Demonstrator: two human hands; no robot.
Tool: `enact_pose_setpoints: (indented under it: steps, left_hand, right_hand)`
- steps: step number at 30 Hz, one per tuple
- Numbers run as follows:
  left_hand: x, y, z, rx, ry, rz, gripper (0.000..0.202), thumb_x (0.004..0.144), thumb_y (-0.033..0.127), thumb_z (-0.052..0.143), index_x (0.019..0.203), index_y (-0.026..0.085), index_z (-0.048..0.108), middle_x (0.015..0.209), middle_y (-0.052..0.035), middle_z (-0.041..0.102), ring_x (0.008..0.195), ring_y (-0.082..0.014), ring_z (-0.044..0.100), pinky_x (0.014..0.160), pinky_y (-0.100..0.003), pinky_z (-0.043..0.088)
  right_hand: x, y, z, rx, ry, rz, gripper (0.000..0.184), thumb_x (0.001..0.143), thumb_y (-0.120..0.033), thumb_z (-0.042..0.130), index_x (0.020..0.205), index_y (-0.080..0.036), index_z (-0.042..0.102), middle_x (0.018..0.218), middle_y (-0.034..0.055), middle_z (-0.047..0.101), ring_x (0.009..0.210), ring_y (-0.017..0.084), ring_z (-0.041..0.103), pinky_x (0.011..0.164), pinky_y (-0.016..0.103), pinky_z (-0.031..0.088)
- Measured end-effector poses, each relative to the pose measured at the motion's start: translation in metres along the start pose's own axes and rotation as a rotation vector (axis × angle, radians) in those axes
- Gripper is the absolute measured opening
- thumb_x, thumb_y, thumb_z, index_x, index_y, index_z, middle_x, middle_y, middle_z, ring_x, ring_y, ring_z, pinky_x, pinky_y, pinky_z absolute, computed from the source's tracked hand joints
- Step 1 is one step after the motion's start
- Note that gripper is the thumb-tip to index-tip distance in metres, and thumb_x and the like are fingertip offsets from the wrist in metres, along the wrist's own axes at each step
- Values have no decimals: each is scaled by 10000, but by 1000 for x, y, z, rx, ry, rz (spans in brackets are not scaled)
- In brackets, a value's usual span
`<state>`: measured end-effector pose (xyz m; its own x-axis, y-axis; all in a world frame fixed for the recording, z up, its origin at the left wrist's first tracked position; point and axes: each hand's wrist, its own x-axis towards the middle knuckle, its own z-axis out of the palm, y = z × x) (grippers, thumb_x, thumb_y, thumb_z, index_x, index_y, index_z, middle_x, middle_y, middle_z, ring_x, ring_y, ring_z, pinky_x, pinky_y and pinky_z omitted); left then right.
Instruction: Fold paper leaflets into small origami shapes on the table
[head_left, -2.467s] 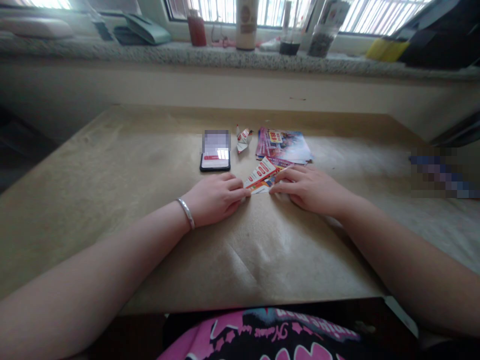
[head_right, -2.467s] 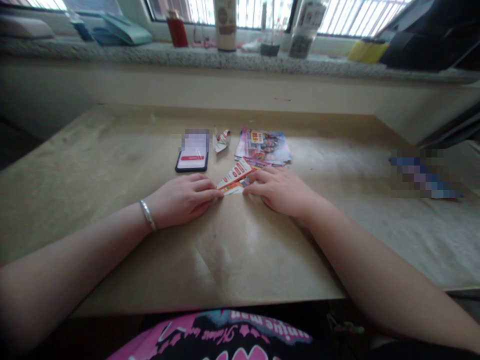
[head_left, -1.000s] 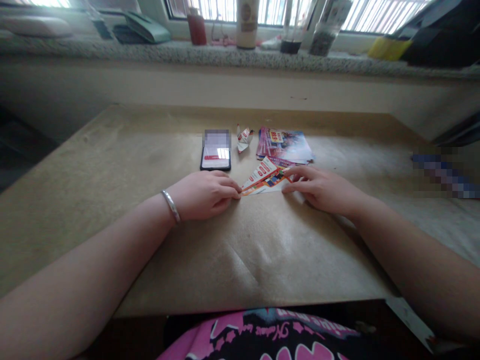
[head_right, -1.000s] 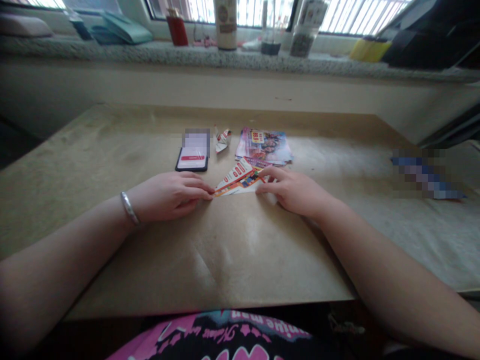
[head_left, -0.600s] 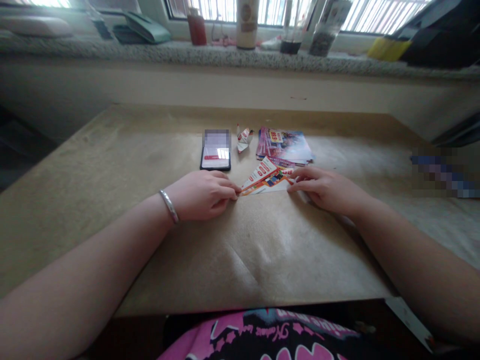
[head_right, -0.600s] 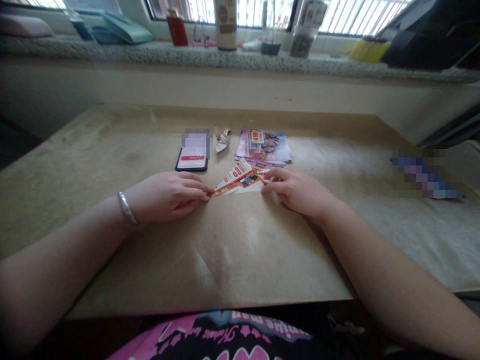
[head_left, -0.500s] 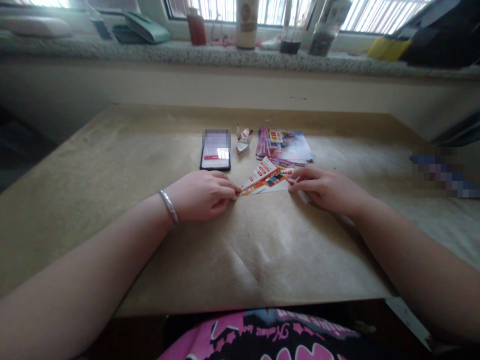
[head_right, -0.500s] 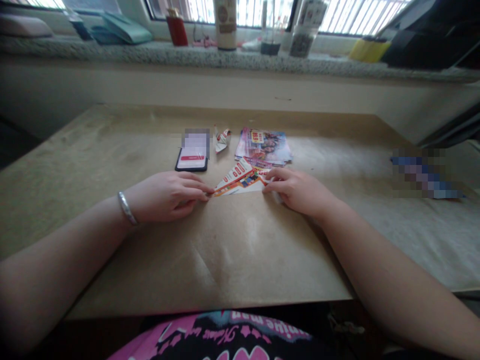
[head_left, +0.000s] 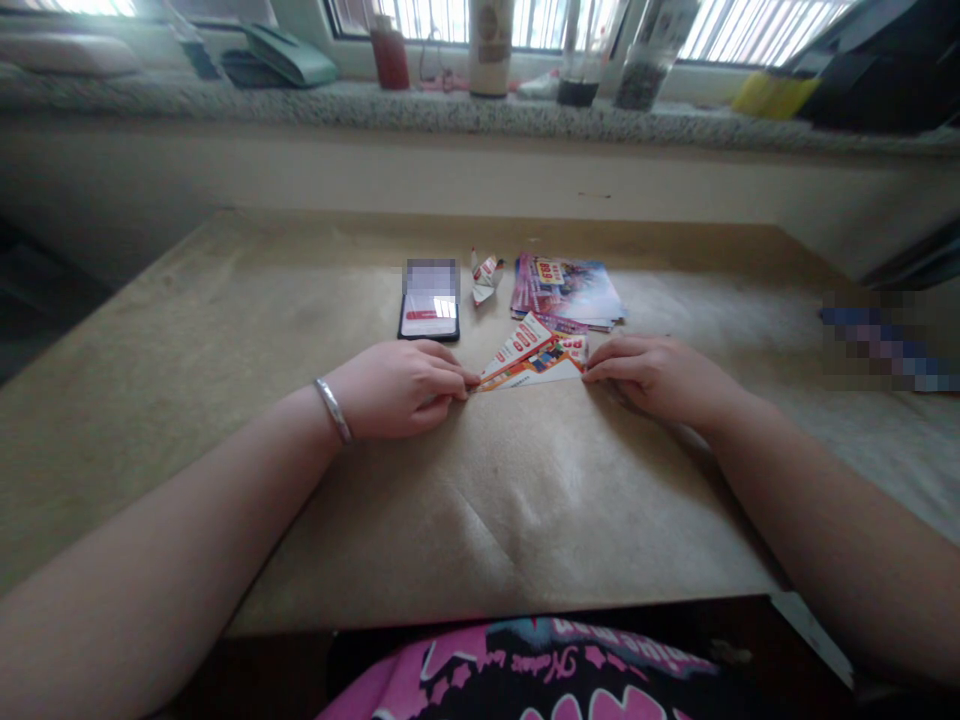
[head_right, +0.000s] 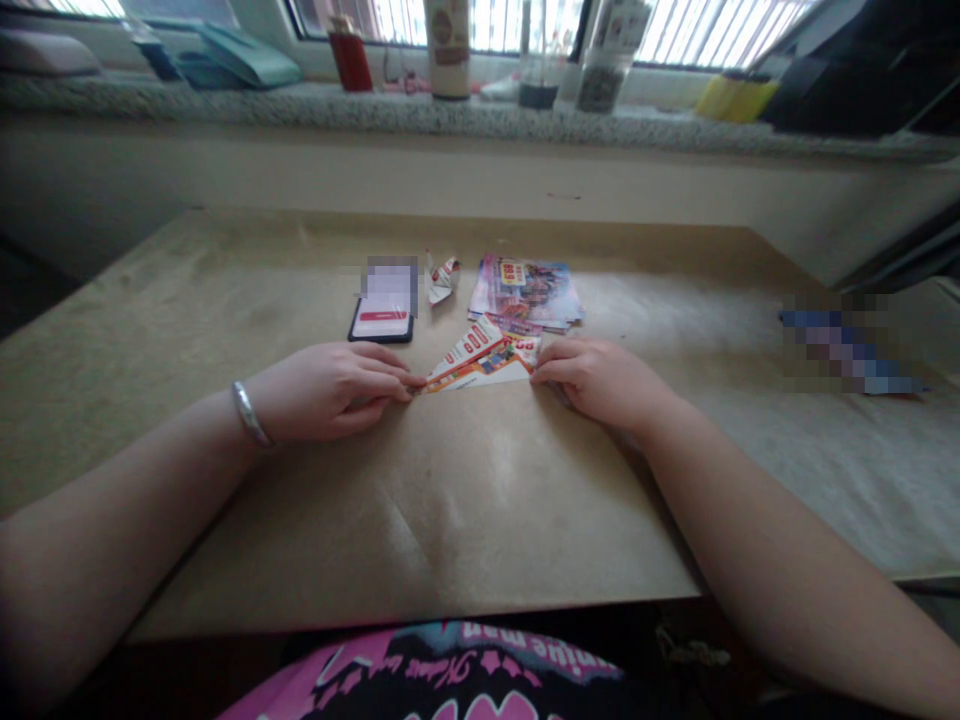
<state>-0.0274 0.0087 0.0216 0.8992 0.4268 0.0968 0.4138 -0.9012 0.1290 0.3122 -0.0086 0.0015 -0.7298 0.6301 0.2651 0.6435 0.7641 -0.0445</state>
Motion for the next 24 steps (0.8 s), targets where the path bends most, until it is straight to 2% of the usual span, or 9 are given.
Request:
enact_pose_setpoints:
  steps: [5, 10, 14, 16, 18, 20, 24]
  left_hand:
    - [-1, -2, 0, -54, -12, -37, 290, 816, 164, 466, 978, 228, 697, 1160, 34, 684, 1083, -169, 589, 923, -268, 494]
    - [-2, -3, 0, -66, -2, -47, 276, 808, 171, 477, 964, 219, 700, 1133, 4, 692, 1060, -164, 596, 908, -263, 495]
    - [-1, -2, 0, -75, 12, -29, 255, 821, 183, 477, 948, 212, 697, 1137, 1, 691, 1060, -165, 596, 906, -269, 495]
    - [-1, -2, 0, -78, 15, -19, 244, 828, 193, 482, 936, 208, 700, 1139, 1, 691, 1061, -170, 597, 912, -280, 497]
    - [0, -1, 0, -81, 20, -22, 238, 834, 201, 487, 932, 210, 703, 1133, -2, 695, 1053, -174, 602, 910, -290, 501]
    - [0, 0, -1, -89, 24, -32, 240, 838, 202, 485, 938, 212, 703, 1128, -6, 697, 1046, -175, 605, 906, -293, 505]
    - [1, -2, 0, -133, 40, -29, 248, 827, 186, 479, 935, 206, 702, 1105, -22, 703, 1034, -176, 601, 898, -303, 507]
  right_hand:
    - [0, 1, -1, 1, -16, 27, 377, 781, -33, 425, 892, -203, 743, 978, 43, 733, 860, 174, 676, 812, 294, 518]
    - [-2, 3, -2, -17, -37, 78, 346, 788, -62, 428, 863, -193, 739, 955, 48, 734, 842, 187, 670, 775, 297, 514]
    - [0, -1, 2, -17, 33, 237, 297, 779, -91, 431, 798, -192, 710, 888, 57, 722, 783, 190, 657, 724, 303, 495]
    - [4, -8, 4, -48, 75, 373, 239, 797, -155, 463, 840, -191, 695, 838, 56, 704, 715, 187, 637, 660, 300, 478]
    - [8, -15, 6, -81, 83, 438, 242, 840, -262, 490, 969, -203, 686, 874, 57, 694, 728, 193, 631, 637, 299, 464]
    - [13, -22, 8, -112, 53, 436, 330, 873, -387, 495, 1110, -226, 659, 993, 69, 684, 816, 214, 635, 644, 306, 463]
    - [16, -25, 11, -139, 9, 403, 354, 881, -440, 494, 1093, -223, 677, 1065, 99, 654, 888, 232, 625, 691, 322, 471]
